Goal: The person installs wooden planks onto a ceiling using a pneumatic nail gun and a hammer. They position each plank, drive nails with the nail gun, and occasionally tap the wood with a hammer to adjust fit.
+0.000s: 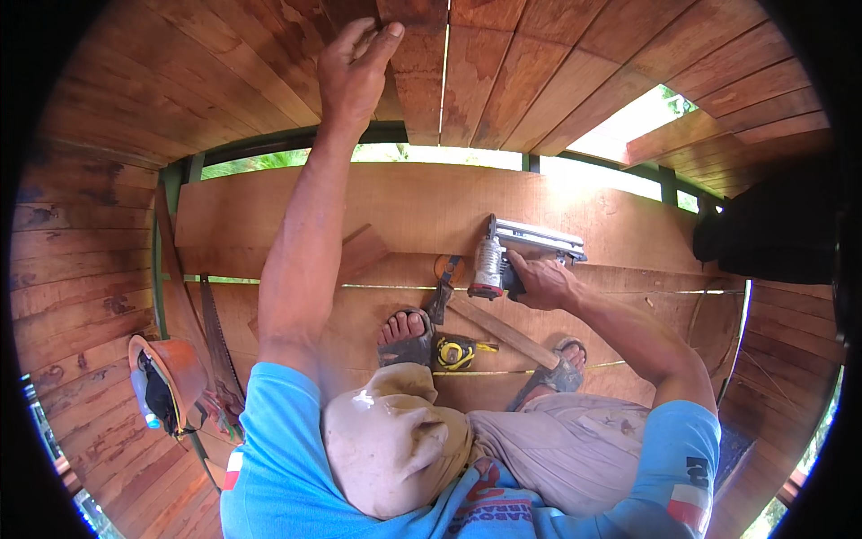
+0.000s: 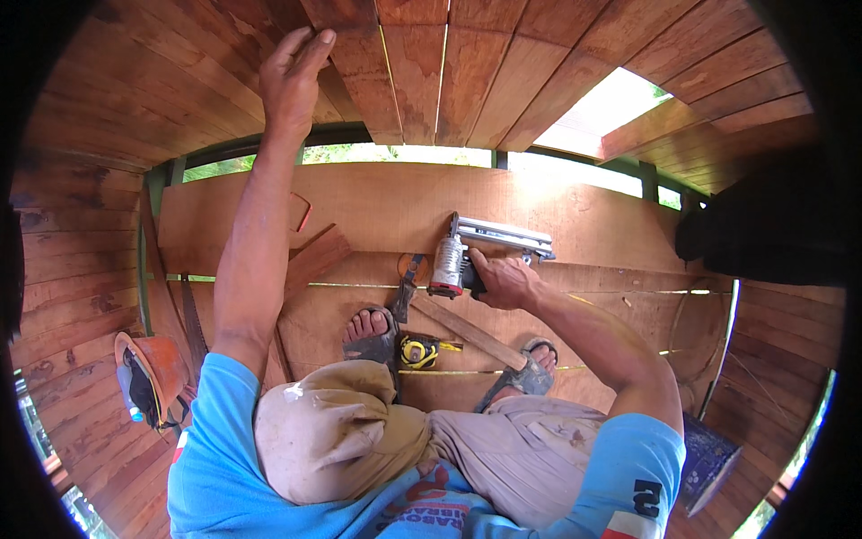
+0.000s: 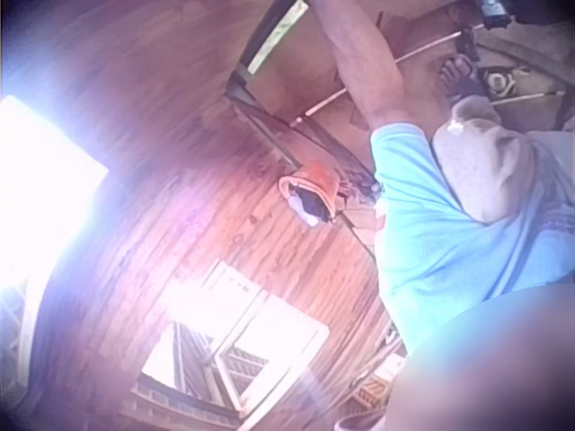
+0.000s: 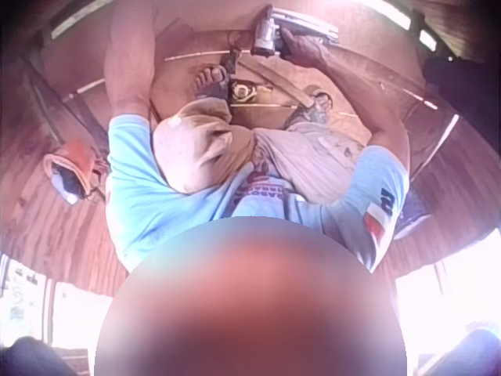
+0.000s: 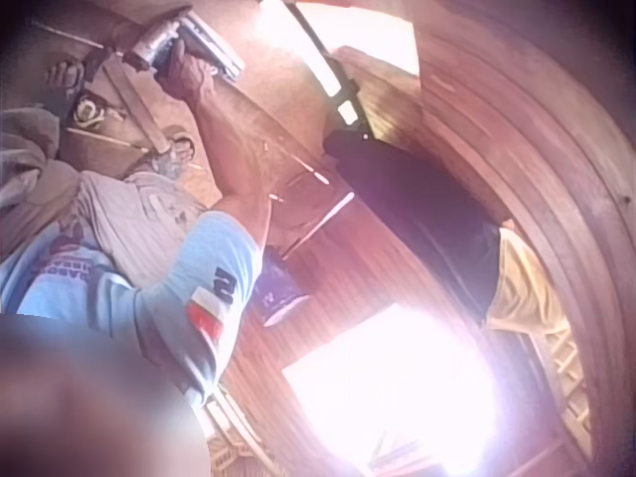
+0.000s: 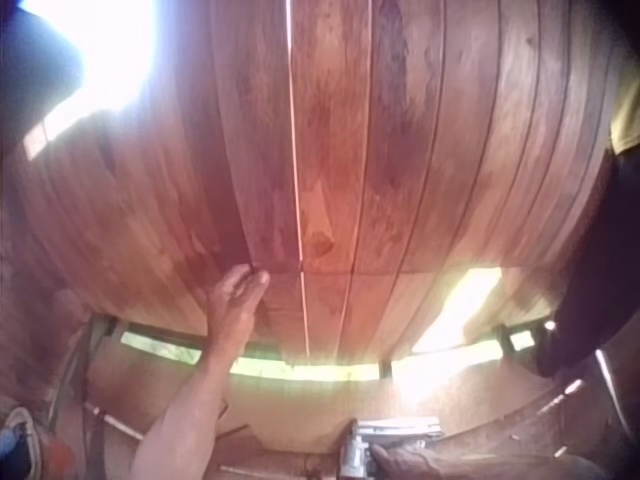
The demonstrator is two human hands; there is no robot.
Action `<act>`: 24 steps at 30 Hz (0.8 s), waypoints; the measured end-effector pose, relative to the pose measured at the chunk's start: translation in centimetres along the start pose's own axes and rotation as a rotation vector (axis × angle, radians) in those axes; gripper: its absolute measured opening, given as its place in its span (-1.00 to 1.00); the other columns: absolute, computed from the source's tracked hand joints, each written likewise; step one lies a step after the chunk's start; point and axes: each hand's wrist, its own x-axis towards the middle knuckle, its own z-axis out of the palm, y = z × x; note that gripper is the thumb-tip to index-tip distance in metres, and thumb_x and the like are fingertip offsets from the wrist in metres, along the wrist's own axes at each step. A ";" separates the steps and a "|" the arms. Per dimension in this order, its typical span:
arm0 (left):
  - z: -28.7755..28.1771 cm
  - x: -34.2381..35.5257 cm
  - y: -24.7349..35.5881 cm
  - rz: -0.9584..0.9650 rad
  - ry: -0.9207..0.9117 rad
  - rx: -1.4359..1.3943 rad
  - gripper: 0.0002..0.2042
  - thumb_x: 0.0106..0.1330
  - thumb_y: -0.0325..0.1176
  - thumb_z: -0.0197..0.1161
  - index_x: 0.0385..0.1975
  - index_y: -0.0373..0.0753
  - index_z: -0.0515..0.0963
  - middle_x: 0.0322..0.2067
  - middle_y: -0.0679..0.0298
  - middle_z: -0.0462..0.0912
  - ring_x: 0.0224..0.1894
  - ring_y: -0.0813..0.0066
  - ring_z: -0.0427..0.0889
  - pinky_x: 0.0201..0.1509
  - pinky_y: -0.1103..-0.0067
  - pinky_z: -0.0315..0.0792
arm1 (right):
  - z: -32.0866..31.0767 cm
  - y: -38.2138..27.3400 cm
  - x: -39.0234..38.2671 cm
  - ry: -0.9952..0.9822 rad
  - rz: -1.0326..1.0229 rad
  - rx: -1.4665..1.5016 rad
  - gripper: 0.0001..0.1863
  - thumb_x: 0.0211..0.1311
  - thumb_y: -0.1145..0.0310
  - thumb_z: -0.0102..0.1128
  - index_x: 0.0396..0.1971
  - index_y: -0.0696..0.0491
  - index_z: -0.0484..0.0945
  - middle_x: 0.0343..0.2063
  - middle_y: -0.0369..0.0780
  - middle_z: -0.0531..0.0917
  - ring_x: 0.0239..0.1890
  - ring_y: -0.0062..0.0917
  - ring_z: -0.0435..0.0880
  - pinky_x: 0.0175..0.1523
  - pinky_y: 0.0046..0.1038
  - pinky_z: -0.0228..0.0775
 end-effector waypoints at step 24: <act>0.5 0.1 -5.2 -0.119 -0.318 0.403 -0.34 0.04 0.12 0.68 -0.25 -0.47 0.64 -0.31 0.00 0.79 -0.26 0.21 0.78 -0.11 0.36 0.61 | 1.3 0.4 0.5 0.031 -0.022 -0.038 -0.01 0.18 0.07 0.45 0.44 0.23 0.11 -0.16 0.10 0.75 -0.08 0.01 0.76 0.01 -0.07 0.60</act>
